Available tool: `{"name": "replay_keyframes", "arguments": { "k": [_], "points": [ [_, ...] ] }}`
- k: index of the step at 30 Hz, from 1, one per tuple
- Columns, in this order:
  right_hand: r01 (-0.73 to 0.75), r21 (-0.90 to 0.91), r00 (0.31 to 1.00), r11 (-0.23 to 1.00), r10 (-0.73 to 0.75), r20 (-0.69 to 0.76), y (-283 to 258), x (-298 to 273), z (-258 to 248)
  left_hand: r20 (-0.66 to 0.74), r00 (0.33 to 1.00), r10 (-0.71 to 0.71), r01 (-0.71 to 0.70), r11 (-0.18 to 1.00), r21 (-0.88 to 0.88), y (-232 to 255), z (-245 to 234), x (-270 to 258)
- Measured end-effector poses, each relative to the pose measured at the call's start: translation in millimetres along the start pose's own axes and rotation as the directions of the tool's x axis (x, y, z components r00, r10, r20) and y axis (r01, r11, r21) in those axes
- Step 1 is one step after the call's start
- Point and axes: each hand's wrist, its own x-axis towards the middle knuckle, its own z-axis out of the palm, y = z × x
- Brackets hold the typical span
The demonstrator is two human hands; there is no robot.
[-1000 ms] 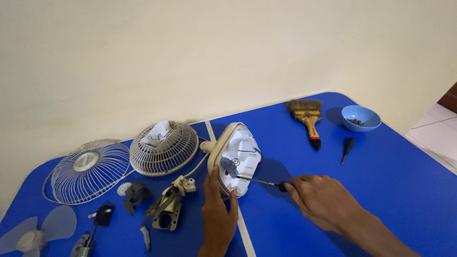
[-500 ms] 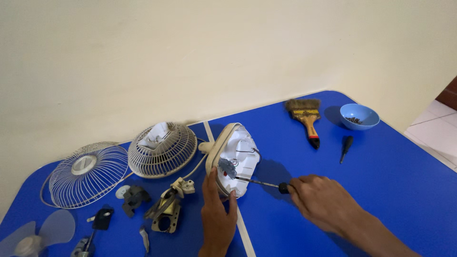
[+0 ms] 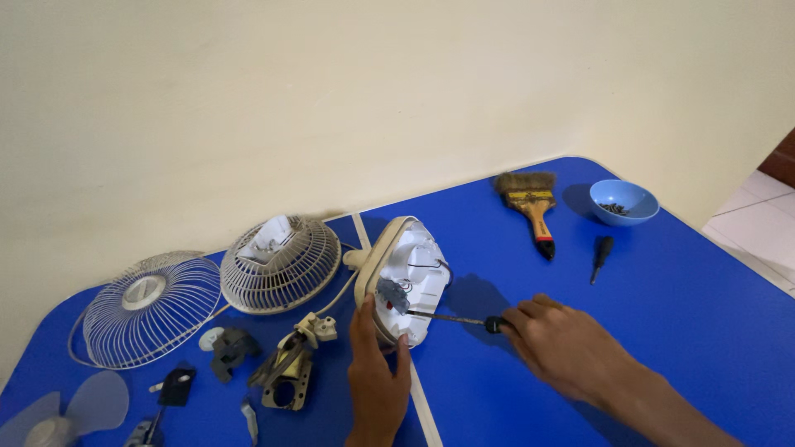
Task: The person assembles a disassembled electric fan on a blue table. They use a screwdriver to fasten screws into the fan housing and motor assembly, then use a brush to clean dust from the components. Screws are collected in a small blue bowl.
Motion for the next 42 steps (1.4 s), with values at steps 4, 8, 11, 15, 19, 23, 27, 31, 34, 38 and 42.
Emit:
{"name": "replay_keyframes", "arguments": {
  "k": [4,8,11,15,19,23,27,31,34,38,42],
  "points": [
    [-0.115,0.061,0.981,0.991,0.104,0.163,-2,-1,-3,-0.005,1.000,0.024,-0.024,0.999,0.043,0,0,1],
    [-0.194,0.028,0.960,0.981,0.184,0.211,-8,1,-5,0.026,0.999,-0.022,0.021,1.000,0.015,0,-2,0],
    [-0.167,0.067,0.974,0.984,0.154,0.165,-8,1,-4,0.038,0.998,-0.049,0.050,0.999,-0.012,1,-1,1],
    [-0.038,0.061,0.997,0.997,0.033,0.068,-3,0,0,0.056,0.996,-0.069,0.068,0.998,0.009,2,-2,3],
    [-0.094,0.112,0.992,0.989,0.083,0.100,-1,-2,1,0.052,0.996,-0.070,0.070,0.998,0.006,2,-2,2],
    [-0.203,0.059,0.967,0.977,0.191,0.170,-6,-1,-3,0.059,0.996,-0.071,0.070,0.998,0.005,3,-3,2],
    [-0.191,0.094,0.969,0.977,0.172,0.178,-10,-2,-3,0.052,0.996,-0.078,0.079,0.997,-0.014,4,-3,2],
    [-0.128,0.118,0.987,0.985,0.114,0.115,-6,-3,-1,0.043,0.998,-0.047,0.048,0.999,-0.011,3,-2,2],
    [-0.125,0.143,0.990,0.982,0.115,0.076,-5,-6,0,0.045,0.998,-0.046,0.047,0.999,-0.010,2,-3,1],
    [-0.263,0.114,0.952,0.958,0.239,0.190,-8,-8,2,0.038,0.998,-0.048,0.049,0.999,-0.013,3,-2,1],
    [-0.204,0.173,0.973,0.963,0.180,0.145,-5,-9,10,0.012,0.999,-0.045,0.045,0.998,-0.040,4,-1,3]
  ]
}}
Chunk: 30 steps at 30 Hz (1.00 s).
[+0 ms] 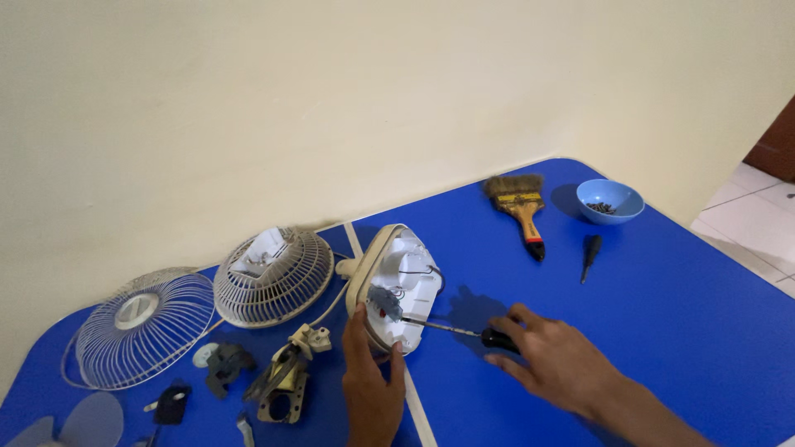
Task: The person assembles a disassembled electric fan on a blue table. They use a screwdriver to fasten screws into the fan housing and motor assembly, then use a brush to clean dust from the components. Screws are collected in a small blue bowl.
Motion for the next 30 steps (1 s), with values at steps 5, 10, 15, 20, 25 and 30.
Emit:
{"name": "replay_keyframes", "arguments": {
  "k": [5,10,15,20,25,30],
  "points": [
    [0.248,-0.093,0.945,0.964,-0.262,-0.195,15,-3,11,-0.012,0.998,0.063,-0.062,0.998,0.031,0,-2,-1],
    [0.077,-0.021,0.994,0.997,-0.079,-0.080,17,-6,11,0.015,1.000,-0.011,0.011,1.000,0.001,2,-1,-1],
    [0.005,0.071,0.998,0.997,-0.001,-0.060,19,-14,5,0.009,1.000,-0.012,0.012,1.000,-0.011,4,-2,-1],
    [-0.018,0.138,0.993,0.990,0.033,-0.110,34,-25,7,-0.032,0.997,0.074,-0.071,0.995,0.075,-1,1,-4],
    [-0.084,0.256,0.986,0.963,0.118,-0.120,51,-38,9,-0.096,0.927,0.363,-0.276,0.831,0.483,-6,0,-9],
    [-0.019,0.403,0.984,0.915,0.089,-0.154,69,-55,8,0.034,0.874,0.485,-0.467,0.820,0.330,0,18,-7]
  ]
}}
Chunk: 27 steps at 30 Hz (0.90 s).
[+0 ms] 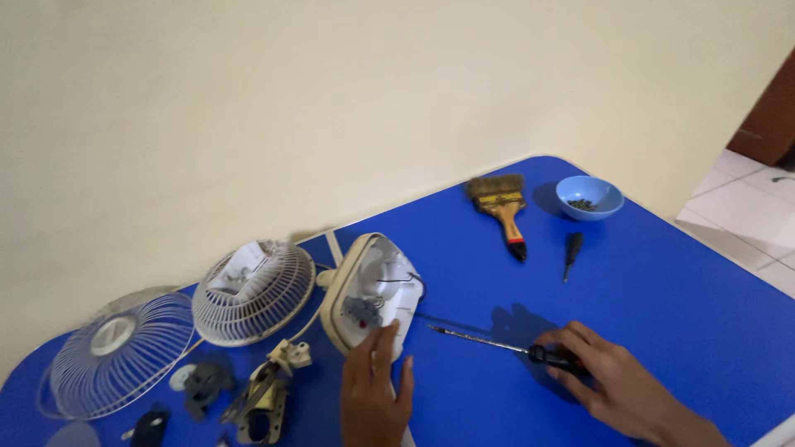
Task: The person assembles a disassembled electric fan on a blue table. They use a screwdriver to fasten screws into the fan housing and motor assembly, then use a brush to clean dust from the components. Screws are collected in a small blue bowl.
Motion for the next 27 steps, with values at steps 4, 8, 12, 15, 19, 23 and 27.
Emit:
{"name": "replay_keyframes", "arguments": {
  "k": [4,8,12,15,19,23,27],
  "points": [
    [-0.088,0.016,0.996,0.996,0.087,0.023,10,-7,-6,0.205,0.978,-0.039,0.086,0.970,-0.229,12,18,9],
    [-0.113,0.057,0.993,0.992,0.112,0.028,22,-12,-13,0.389,0.907,-0.162,0.324,0.858,-0.399,23,38,26],
    [-0.066,0.133,0.998,0.989,0.066,0.002,42,-16,-16,0.451,0.875,-0.176,0.405,0.777,-0.481,34,61,39],
    [-0.157,0.123,0.987,0.980,0.159,-0.008,62,-19,-19,0.430,0.871,-0.238,0.439,0.771,-0.462,45,80,48],
    [-0.146,0.120,0.967,0.982,0.168,-0.190,101,-18,-32,0.466,0.814,-0.347,0.551,0.715,-0.430,59,110,66],
    [-0.306,0.157,0.853,0.939,0.343,-0.393,145,-13,-53,0.454,0.854,-0.255,0.479,0.727,-0.492,78,149,89],
    [-0.429,0.043,0.724,0.902,0.372,-0.580,175,-8,-62,0.447,0.880,-0.161,0.421,0.701,-0.576,100,194,111]
  ]
}}
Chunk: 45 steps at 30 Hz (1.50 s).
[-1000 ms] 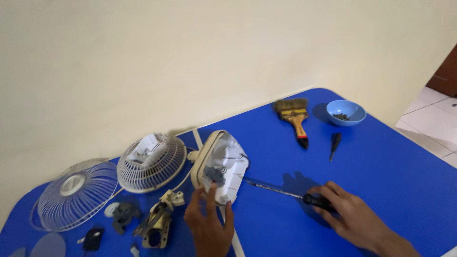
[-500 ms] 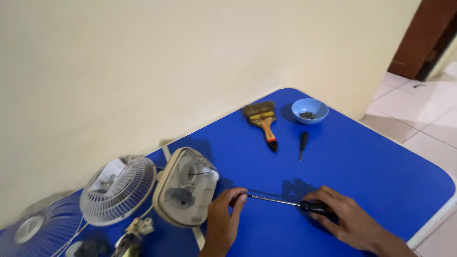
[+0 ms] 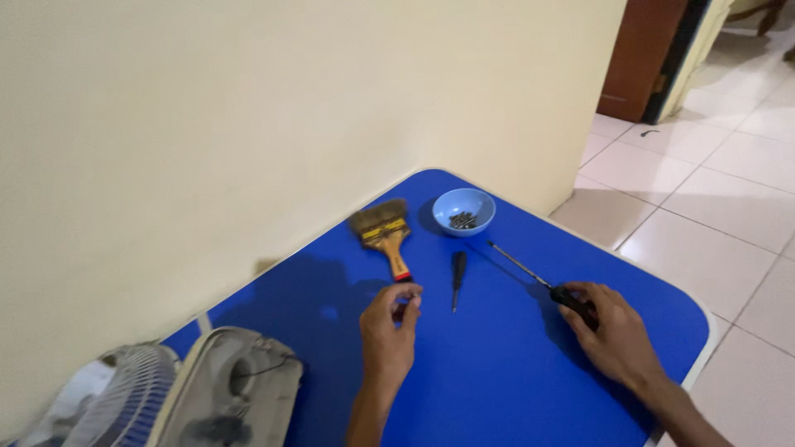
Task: The person assembles a disassembled electric fan on a blue table. They use a screwdriver to fasten screws into the fan housing and motor assembly, then use a brush to clean dust from the components. Screws are collected in a small blue bowl.
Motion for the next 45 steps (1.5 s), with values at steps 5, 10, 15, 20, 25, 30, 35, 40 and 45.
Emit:
{"name": "replay_keyframes", "arguments": {
  "k": [5,10,15,20,25,30,35,40,45],
  "points": [
    [0.006,-0.097,1.000,0.995,-0.007,-0.010,7,2,7,0.080,0.994,-0.071,0.069,0.997,0.030,-6,53,44],
    [0.038,-0.077,0.999,0.996,-0.038,-0.006,4,4,8,0.067,0.994,0.084,-0.093,0.984,0.154,-16,91,81],
    [0.070,-0.062,0.997,0.996,-0.071,-0.018,2,8,8,0.061,0.992,0.113,-0.127,0.945,0.302,-16,112,110],
    [-0.035,-0.099,0.998,0.994,0.039,0.041,1,8,10,0.046,0.999,-0.004,-0.013,0.939,0.345,-20,122,123],
    [-0.008,-0.108,0.999,0.994,0.011,0.030,1,10,10,0.034,0.999,-0.023,0.009,0.932,0.363,-24,121,121],
    [0.040,-0.162,0.999,0.986,-0.034,0.040,3,10,11,0.016,0.999,0.047,-0.050,0.943,0.330,-24,102,100],
    [0.077,-0.195,0.995,0.978,-0.062,0.081,5,7,10,0.035,0.997,0.076,-0.082,0.958,0.276,-20,57,62],
    [0.134,-0.234,0.989,0.963,-0.114,0.097,11,6,14,0.030,1.000,-0.007,-0.003,0.949,0.315,-11,-5,20],
    [0.064,-0.148,0.995,0.987,-0.052,0.083,15,6,19,-0.052,0.998,0.039,-0.024,0.962,0.271,7,-72,-28]
  ]
}}
